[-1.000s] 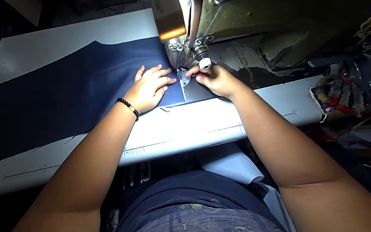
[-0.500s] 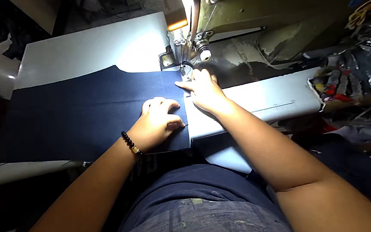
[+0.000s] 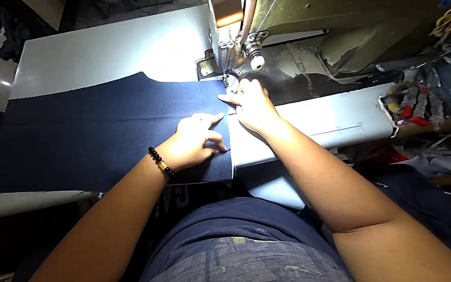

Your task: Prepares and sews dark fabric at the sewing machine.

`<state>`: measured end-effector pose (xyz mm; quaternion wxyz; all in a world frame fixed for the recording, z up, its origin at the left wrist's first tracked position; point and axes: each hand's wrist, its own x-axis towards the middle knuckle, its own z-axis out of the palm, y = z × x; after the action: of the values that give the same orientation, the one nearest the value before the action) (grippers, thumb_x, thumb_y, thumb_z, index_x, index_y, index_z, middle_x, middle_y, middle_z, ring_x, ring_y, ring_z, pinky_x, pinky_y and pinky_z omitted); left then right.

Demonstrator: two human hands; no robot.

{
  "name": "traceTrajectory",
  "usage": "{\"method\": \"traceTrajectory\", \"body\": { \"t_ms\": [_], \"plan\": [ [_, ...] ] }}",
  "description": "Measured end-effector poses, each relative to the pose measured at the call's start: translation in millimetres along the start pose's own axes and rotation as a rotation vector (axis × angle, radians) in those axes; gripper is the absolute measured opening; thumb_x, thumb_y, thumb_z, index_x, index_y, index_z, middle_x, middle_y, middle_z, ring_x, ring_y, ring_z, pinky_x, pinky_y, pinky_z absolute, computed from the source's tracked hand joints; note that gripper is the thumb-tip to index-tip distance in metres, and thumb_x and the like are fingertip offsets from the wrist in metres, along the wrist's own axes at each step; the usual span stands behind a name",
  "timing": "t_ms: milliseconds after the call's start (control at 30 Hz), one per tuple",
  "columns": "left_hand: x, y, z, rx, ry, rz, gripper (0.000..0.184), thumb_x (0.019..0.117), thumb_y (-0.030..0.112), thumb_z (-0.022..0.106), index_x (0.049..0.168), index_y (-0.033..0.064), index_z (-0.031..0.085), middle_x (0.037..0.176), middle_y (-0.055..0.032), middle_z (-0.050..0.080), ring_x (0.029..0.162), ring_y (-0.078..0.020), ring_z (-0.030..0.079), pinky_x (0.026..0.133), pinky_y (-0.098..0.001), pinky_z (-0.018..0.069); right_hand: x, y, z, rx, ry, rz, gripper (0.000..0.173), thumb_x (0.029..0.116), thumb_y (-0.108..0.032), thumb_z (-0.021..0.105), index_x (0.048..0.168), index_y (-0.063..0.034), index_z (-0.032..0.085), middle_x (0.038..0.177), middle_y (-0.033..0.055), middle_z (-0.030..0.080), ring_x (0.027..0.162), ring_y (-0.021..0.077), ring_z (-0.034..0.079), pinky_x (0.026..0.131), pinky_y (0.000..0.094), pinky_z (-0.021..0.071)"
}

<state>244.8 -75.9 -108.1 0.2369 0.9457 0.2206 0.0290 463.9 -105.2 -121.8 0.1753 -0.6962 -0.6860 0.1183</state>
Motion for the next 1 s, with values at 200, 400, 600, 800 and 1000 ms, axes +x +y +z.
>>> {"method": "traceTrajectory", "body": {
  "t_ms": [200, 400, 600, 800, 1000],
  "plan": [
    [-3.4, -19.3, 9.4, -0.154, 0.063, 0.06, 0.014, 0.0898, 0.026, 0.072, 0.099, 0.0281, 0.082, 0.161, -0.0068, 0.042, 0.151, -0.0287, 0.032, 0.113, -0.0632, 0.0262, 3.7, 21.8, -14.8, 0.153, 0.115, -0.113, 0.037, 0.0999, -0.001, 0.048, 0.119, -0.0132, 0.078, 0.113, 0.0207, 0.07, 0.115, 0.0384, 0.063, 0.1, 0.0528, 0.0484],
    [26.3, -31.9, 6.7, -0.163, 0.091, 0.059, 0.019, 0.093, 0.034, 0.067, 0.104, 0.0279, 0.081, 0.161, -0.0104, 0.043, 0.152, -0.0321, 0.031, 0.113, -0.0648, 0.0251, 26.8, 46.1, -9.3, -0.133, 0.021, 0.236, 0.064, 0.1071, -0.056, 0.035, 0.161, -0.0217, 0.037, 0.169, 0.0102, 0.028, 0.158, 0.038, 0.015, 0.118, 0.0749, 0.0067],
    [45.3, -30.9, -2.0, -0.175, 0.071, -0.028, 0.019, 0.0935, 0.033, 0.068, 0.106, 0.0267, 0.081, 0.164, -0.0106, 0.038, 0.156, -0.0355, 0.022, 0.117, -0.0665, 0.0182, 32.4, 47.1, -8.3, -0.125, 0.023, 0.353, 0.069, 0.1067, -0.059, 0.031, 0.164, -0.0217, 0.028, 0.173, 0.0053, 0.018, 0.16, 0.0349, 0.006, 0.118, 0.075, -0.001],
    [52.1, -36.2, -1.9, -0.162, 0.092, -0.011, 0.02, 0.0935, 0.035, 0.067, 0.106, 0.0273, 0.08, 0.163, -0.0121, 0.039, 0.155, -0.0358, 0.023, 0.115, -0.0669, 0.0202, 34.2, 46.9, -8.7, -0.124, 0.011, 0.354, 0.068, 0.1066, -0.058, 0.031, 0.164, -0.0224, 0.028, 0.173, 0.0049, 0.019, 0.16, 0.035, 0.007, 0.118, 0.0753, 0.0001],
    [53.8, -37.0, -2.3, -0.134, 0.094, -0.004, 0.021, 0.0936, 0.037, 0.066, 0.106, 0.0274, 0.08, 0.163, -0.0124, 0.039, 0.154, -0.0374, 0.024, 0.113, -0.0682, 0.0225, 30.0, 48.5, -8.7, -0.098, 0.055, 0.313, 0.061, 0.1073, -0.053, 0.037, 0.161, -0.023, 0.037, 0.17, 0.0086, 0.025, 0.159, 0.037, 0.012, 0.118, 0.0752, 0.0008]
  ]
}}
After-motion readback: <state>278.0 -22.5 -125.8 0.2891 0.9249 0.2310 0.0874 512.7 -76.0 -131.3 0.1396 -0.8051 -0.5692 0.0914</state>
